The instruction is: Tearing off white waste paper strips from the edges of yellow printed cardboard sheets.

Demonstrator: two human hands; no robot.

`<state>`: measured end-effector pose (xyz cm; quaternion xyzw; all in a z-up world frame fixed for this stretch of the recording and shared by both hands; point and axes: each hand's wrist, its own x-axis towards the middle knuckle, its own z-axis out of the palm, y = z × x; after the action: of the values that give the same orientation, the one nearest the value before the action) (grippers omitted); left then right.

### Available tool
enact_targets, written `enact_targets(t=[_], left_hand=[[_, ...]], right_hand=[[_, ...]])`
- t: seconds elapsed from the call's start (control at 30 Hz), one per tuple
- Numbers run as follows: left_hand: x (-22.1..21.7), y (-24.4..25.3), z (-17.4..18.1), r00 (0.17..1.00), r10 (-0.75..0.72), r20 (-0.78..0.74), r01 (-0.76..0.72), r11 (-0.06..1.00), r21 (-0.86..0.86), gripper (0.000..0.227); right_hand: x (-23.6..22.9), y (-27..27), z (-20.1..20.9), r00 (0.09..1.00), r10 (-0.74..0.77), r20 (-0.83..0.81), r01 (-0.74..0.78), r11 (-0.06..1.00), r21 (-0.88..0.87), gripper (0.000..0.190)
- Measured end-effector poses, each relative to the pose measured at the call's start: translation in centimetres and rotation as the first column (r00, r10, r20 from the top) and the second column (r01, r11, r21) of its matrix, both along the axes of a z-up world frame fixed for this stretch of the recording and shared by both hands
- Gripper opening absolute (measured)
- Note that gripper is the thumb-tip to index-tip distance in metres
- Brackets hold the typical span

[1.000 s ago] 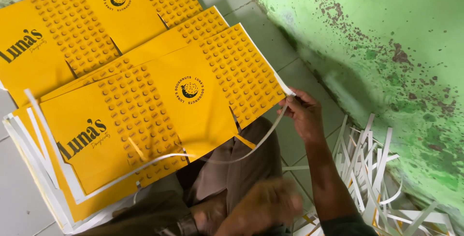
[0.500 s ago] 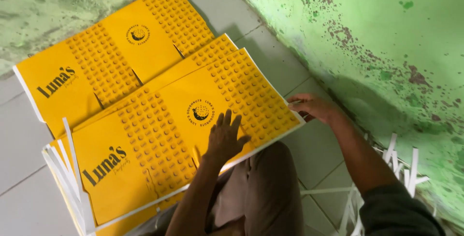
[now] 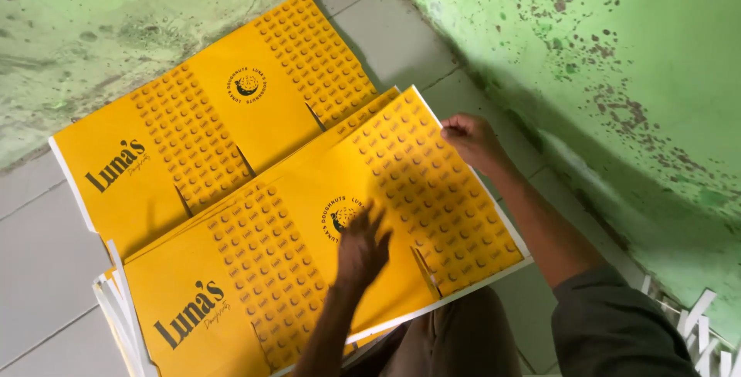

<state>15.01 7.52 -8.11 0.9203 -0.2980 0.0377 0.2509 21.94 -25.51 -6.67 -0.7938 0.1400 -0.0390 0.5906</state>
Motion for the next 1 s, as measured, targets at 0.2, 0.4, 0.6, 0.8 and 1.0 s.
enact_targets(t=[0.2, 0.4, 0.6, 0.8, 1.0], left_hand=[[12.7, -2.2, 17.2, 0.980, 0.122, 0.156, -0.086, 0.971, -0.223, 0.088], [13.3, -2.0, 26.4, 0.895, -0.310, -0.322, 0.084, 0.825, -0.560, 0.046], [8.4, -0.6, 29.3, 0.859, -0.471, -0.202, 0.226, 0.702, -0.675, 0.025], [5.6, 0.4, 30.7, 0.889, -0.441, -0.119, 0.208, 0.622, -0.755, 0.014], [5.5, 1.5, 30.6, 0.926, -0.366, -0.088, 0.190, 0.655, -0.731, 0.019]], right_hand=[[-3.0, 4.3, 12.5, 0.966, 0.184, 0.180, -0.193, 0.981, 0.033, 0.023], [-6.1, 8.0, 22.1, 0.952, 0.216, 0.215, -0.242, 0.965, 0.100, 0.018], [-6.8, 12.0, 29.8, 0.862, 0.356, 0.360, -0.368, 0.929, -0.036, 0.011], [-7.8, 13.7, 30.6, 0.841, 0.310, 0.443, -0.341, 0.940, -0.011, 0.014], [-9.5, 13.3, 30.6, 0.871, 0.318, 0.374, -0.348, 0.937, 0.014, 0.013]])
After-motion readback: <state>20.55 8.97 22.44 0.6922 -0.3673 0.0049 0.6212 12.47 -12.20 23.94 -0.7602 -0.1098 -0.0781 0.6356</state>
